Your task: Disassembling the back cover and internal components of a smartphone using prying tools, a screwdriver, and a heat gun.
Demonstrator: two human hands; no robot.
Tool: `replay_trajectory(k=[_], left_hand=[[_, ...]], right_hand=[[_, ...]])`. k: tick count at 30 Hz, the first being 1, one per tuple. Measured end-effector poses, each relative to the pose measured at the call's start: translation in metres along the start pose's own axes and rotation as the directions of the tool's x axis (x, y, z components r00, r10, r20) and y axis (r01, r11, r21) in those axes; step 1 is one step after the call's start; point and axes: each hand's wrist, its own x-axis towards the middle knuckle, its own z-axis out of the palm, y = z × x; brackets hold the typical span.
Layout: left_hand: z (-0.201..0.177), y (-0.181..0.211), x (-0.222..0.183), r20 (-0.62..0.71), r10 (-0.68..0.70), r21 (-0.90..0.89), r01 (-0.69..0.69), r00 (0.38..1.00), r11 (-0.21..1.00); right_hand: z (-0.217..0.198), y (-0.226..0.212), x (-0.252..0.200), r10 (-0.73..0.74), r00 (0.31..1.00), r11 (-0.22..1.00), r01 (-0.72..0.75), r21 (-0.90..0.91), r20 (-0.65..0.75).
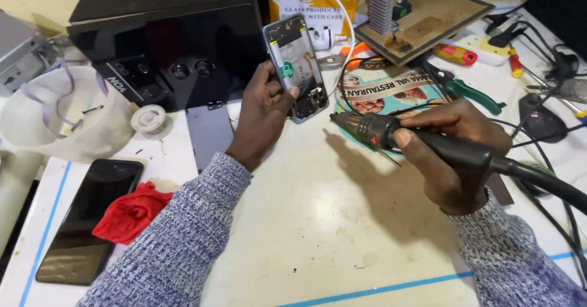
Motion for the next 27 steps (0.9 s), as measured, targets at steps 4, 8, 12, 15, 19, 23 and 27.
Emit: replay_trajectory(k=[4, 8, 12, 15, 19, 23, 27], left_hand=[[-0.005, -0.021, 0.006, -0.009, 0.068, 0.012, -0.068, 0.998, 0.998], [-0.007, -0.02, 0.007, -0.034, 0.004, 0.059, -0.002, 0.999, 0.998], [-0.005, -0.019, 0.007, -0.038, -0.023, 0.094, 0.026, 0.999, 0.995], [-0.005, -0.014, 0.006, -0.042, -0.057, 0.118, 0.062, 0.998, 0.991], [-0.004, -0.008, 0.005, -0.038, -0.062, 0.117, 0.066, 0.997, 0.991], [-0.004, -0.009, 0.005, -0.053, -0.079, 0.09, 0.083, 0.995, 0.992], [-0.004, -0.014, 0.006, -0.049, -0.064, 0.053, 0.067, 0.997, 0.996]], right_hand=[[-0.004, 0.001, -0.008, 0.024, 1.0, 1.0, -0.024, -0.005, 0.008], [-0.004, -0.013, -0.003, 0.085, 0.994, 0.992, -0.077, -0.099, 0.073], [-0.009, -0.01, -0.004, 0.098, 0.99, 0.972, -0.073, -0.221, 0.102], [-0.005, -0.021, 0.0, 0.045, 0.992, 0.975, -0.017, -0.222, 0.121], [-0.007, -0.032, 0.007, 0.078, 0.982, 0.975, -0.039, -0.219, 0.173], [-0.011, -0.015, 0.004, 0.186, 0.977, 0.946, -0.15, -0.288, 0.103], [-0.017, 0.006, -0.001, 0.161, 0.977, 0.955, -0.19, -0.227, -0.14]])
